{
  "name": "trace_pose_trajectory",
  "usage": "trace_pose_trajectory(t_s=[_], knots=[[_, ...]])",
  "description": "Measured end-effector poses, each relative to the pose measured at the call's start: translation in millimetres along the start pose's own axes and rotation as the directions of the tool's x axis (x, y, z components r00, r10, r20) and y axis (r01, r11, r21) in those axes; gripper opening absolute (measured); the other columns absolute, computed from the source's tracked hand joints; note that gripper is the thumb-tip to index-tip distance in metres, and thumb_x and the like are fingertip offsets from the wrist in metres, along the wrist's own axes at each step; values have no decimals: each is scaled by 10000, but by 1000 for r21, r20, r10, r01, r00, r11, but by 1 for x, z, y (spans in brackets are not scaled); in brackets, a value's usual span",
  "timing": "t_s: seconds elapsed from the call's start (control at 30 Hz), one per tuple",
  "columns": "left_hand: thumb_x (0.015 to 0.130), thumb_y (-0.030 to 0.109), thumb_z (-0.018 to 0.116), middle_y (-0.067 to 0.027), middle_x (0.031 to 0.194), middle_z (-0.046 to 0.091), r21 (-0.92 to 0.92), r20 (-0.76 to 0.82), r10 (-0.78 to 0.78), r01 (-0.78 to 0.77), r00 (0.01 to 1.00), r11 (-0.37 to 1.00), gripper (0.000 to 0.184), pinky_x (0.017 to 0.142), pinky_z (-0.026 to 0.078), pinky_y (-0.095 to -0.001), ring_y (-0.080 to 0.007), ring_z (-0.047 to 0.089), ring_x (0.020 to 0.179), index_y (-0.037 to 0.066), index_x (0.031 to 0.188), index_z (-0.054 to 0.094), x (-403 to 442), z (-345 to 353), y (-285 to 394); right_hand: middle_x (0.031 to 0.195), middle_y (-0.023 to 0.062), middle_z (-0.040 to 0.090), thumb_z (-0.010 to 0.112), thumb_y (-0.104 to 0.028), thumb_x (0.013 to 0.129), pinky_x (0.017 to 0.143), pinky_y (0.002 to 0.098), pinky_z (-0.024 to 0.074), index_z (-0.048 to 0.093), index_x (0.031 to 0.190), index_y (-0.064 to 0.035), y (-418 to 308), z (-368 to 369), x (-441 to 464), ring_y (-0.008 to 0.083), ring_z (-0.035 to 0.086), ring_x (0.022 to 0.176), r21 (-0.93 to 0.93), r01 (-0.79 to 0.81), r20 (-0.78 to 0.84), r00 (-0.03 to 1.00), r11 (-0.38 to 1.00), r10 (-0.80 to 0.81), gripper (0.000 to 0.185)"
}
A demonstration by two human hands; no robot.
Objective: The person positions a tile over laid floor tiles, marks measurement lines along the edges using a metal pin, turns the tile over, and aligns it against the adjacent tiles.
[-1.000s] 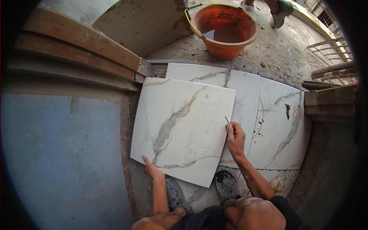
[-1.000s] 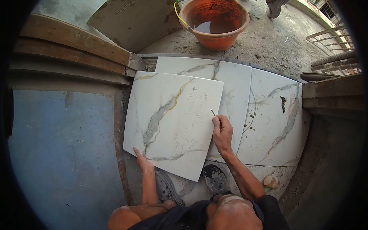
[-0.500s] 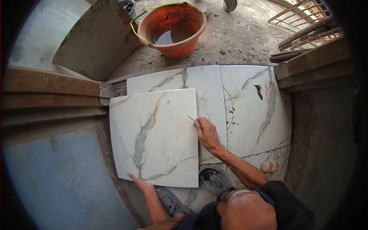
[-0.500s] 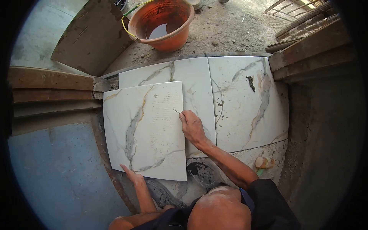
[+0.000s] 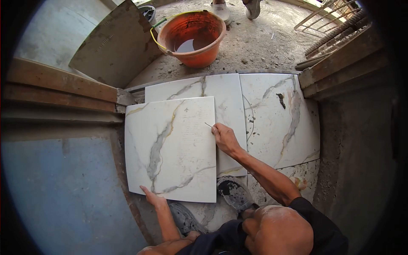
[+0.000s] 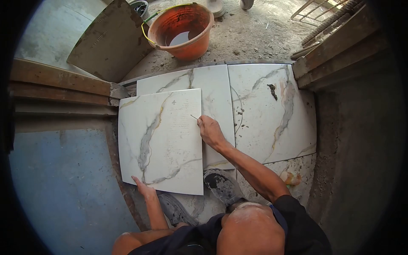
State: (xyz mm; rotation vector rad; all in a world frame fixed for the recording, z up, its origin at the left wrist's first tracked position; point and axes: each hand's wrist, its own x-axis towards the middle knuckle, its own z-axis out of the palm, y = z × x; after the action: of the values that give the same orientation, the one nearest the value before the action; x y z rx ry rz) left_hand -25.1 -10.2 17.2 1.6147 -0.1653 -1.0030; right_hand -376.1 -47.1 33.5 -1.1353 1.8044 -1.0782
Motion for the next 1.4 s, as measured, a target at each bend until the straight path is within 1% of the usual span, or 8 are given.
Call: trace_pose_trajectory(t_s=[0.07, 0.2, 0.4, 0.47, 0.77, 1.1, 1.2, 1.4], knots=[[865, 445, 535, -158, 1323, 411, -1, -2, 5, -5, 1000, 1000, 708, 987, 362, -385, -282, 447, 1171, -97, 1282, 353, 6, -3, -4, 715, 228, 526, 445, -156, 907, 640, 424, 413, 502, 817, 28, -3, -1, 1, 377, 526, 683, 25, -32, 40, 999, 999, 31, 213], [863, 442, 540, -158, 1322, 410, 15, 0, -2, 2, 1000, 1000, 707, 984, 363, -386, -281, 450, 1166, -97, 1282, 355, 5, -1, -1, 720, 235, 536, 438, -167, 908, 645, 440, 411, 501, 813, 30, -1, -1, 2, 394, 529, 689, 8, -6, 34, 999, 1000, 6, 228], [850, 438, 562, -154, 1293, 434, -30, -16, -13, 12, 1000, 999, 706, 969, 373, -377, -272, 468, 1135, -101, 1267, 377, -3, 5, -1, 739, 265, 544, 412, -169, 908, 668, 476, 408, 486, 785, 44, -4, -2, 10, 431, 529, 733, -159, 95, 99, 992, 983, -80, 257], [846, 436, 569, -153, 1284, 443, -5, -88, 50, -50, 995, 999, 699, 962, 378, -375, -271, 473, 1126, -102, 1256, 390, 8, 0, -10, 744, 275, 545, 398, -155, 907, 676, 489, 407, 472, 782, 49, -8, -2, 13, 438, 528, 735, -256, 49, 152, 988, 965, -9, 251], [842, 421, 583, -158, 1259, 465, -54, -99, 9, -15, 995, 998, 681, 944, 388, -361, -270, 483, 1105, -111, 1231, 414, 8, 1, -13, 766, 254, 546, 390, -135, 896, 677, 492, 412, 452, 803, 40, -16, -6, 14, 411, 527, 728, -385, 196, 245, 964, 902, -105, 208], [850, 462, 549, -136, 1324, 402, 42, -64, 26, -24, 998, 999, 727, 978, 354, -353, -254, 442, 1159, -87, 1286, 358, -2, 4, -7, 758, 230, 542, 394, -133, 902, 678, 459, 423, 444, 817, 24, -2, 0, 12, 392, 527, 726, -422, 218, 217, 967, 880, -135, 185], [852, 472, 541, -141, 1342, 380, 60, -52, 11, -7, 999, 998, 740, 986, 347, -353, -251, 422, 1183, -88, 1296, 345, -5, 6, -5, 785, 198, 548, 432, -95, 840, 635, 448, 485, 462, 813, 19, -1, 1, 12, 354, 552, 761, -449, 250, 231, 960, 858, -159, 121], [851, 472, 543, -145, 1348, 373, 74, -89, 29, -22, 996, 997, 750, 990, 343, -347, -252, 425, 1181, -96, 1296, 340, 5, -1, -11, 750, 195, 554, 413, -137, 892, 672, 434, 448, 467, 803, 6, -4, 2, 11, 357, 541, 728, -447, 238, 190, 967, 862, -169, 178]])
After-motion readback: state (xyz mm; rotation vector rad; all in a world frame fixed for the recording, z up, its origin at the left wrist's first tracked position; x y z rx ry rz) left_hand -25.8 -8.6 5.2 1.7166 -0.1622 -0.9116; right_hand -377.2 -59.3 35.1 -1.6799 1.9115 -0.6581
